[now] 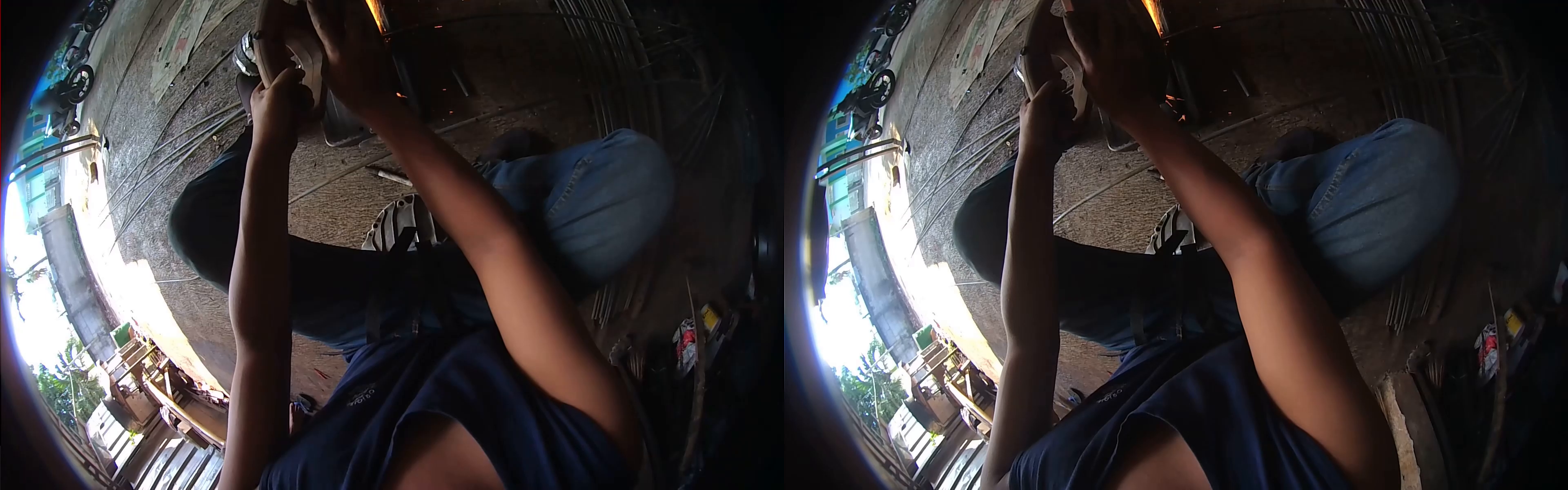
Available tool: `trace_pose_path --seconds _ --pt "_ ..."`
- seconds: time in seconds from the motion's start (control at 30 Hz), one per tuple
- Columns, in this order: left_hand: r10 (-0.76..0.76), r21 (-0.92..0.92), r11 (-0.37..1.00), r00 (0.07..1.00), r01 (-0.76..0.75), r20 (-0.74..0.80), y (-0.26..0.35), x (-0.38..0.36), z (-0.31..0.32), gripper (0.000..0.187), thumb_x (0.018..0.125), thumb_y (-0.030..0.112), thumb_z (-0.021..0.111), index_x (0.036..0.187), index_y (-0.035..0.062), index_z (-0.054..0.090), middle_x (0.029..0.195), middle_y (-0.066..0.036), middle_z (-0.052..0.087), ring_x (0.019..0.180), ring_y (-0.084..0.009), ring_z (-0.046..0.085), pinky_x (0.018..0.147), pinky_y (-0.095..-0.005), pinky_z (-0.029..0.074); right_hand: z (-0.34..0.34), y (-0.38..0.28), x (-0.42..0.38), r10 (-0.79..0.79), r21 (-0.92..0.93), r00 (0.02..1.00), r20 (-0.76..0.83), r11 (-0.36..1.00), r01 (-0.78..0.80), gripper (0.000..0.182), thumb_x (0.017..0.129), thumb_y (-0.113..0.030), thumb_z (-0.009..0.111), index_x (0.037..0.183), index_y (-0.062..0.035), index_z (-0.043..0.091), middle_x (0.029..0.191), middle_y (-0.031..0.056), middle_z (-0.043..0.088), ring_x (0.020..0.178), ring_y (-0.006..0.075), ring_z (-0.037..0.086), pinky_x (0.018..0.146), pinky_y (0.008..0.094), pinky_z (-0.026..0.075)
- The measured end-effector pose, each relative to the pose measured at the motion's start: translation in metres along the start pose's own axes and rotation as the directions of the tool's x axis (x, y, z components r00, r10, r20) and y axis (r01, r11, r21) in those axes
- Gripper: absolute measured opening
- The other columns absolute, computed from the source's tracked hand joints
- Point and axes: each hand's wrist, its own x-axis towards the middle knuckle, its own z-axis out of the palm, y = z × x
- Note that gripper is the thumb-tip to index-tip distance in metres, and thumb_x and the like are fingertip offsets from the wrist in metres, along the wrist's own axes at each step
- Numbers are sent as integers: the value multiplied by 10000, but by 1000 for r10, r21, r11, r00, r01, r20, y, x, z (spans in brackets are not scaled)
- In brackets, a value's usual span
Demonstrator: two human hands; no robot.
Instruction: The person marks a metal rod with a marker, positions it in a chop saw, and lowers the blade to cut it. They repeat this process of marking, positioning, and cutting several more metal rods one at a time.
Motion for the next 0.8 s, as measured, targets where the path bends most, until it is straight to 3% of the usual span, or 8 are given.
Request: trace_pose_path --seconds 0.07,0.2,0.3,0.37,0.43,0.47,0.53,0.8 --pt "60 53 997 998 -61 17 1 -1 1 102 802 106 613 807 43 532 617 -24 519 489 -111 512 450 -266 438 8 3 -3 -114 -226 991 -75 970 95 552 910 -203 537 1433 -115 388 1323 286 431 1216 441 445 1030 492 369" --pt "-128 -189 975 991 119 -37 4 -2 4 100 802 102 610 817 43 530 615 -18 514 489 -108 507 445 -264 432 -7 -3 0 -4 43 1000 -15 999 4 548 907 -197 543 1428 -110 396 1330 290 420 1218 445 442 1027 494 373" --pt "-115 -170 980 993 107 -40 -1 2 1 98 800 101 608 816 45 529 615 -15 510 488 -103 500 443 -261 429 -14 -4 6 58 223 998 6 973 -58 561 896 -207 573 1421 -104 405 1333 285 419 1217 447 441 1023 492 378" --pt "18 63 998 999 -20 37 -2 2 -2 100 798 101 609 819 46 528 613 -14 507 490 -99 496 447 -258 428 -11 -2 7 61 250 998 -16 967 -55 567 891 -213 588 1417 -100 411 1332 282 420 1216 449 441 1019 492 381" --pt "-48 -43 998 999 47 -9 1 -1 2 100 798 100 610 816 47 528 614 -15 508 491 -100 498 449 -259 428 -3 4 8 -138 -136 981 -137 983 120 571 886 -230 609 1408 -94 422 1317 278 433 1214 452 439 1016 488 383" --pt "-117 -150 983 992 108 -48 5 -4 5 100 797 99 611 813 48 527 614 -15 510 492 -100 499 450 -259 428 -8 1 9 -139 -136 981 -137 983 120 571 886 -230 609 1408 -94 422 1317 278 433 1214 452 439 1016 488 383" --pt "-123 -144 983 990 113 -65 8 -6 7 100 797 100 613 803 48 527 616 -16 513 493 -99 499 453 -259 427 -17 -5 9 81 318 996 33 944 -87 557 897 -243 605 1402 -90 428 1324 288 425 1223 456 428 1020 488 375" --pt "89 38 995 995 -90 37 -6 2 -3 125 801 100 614 739 61 514 591 -12 510 483 -98 498 465 -251 409 -12 -7 6 46 265 996 -75 964 -25 555 905 -264 602 1395 -70 430 1293 303 459 1187 462 464 995 499 395"
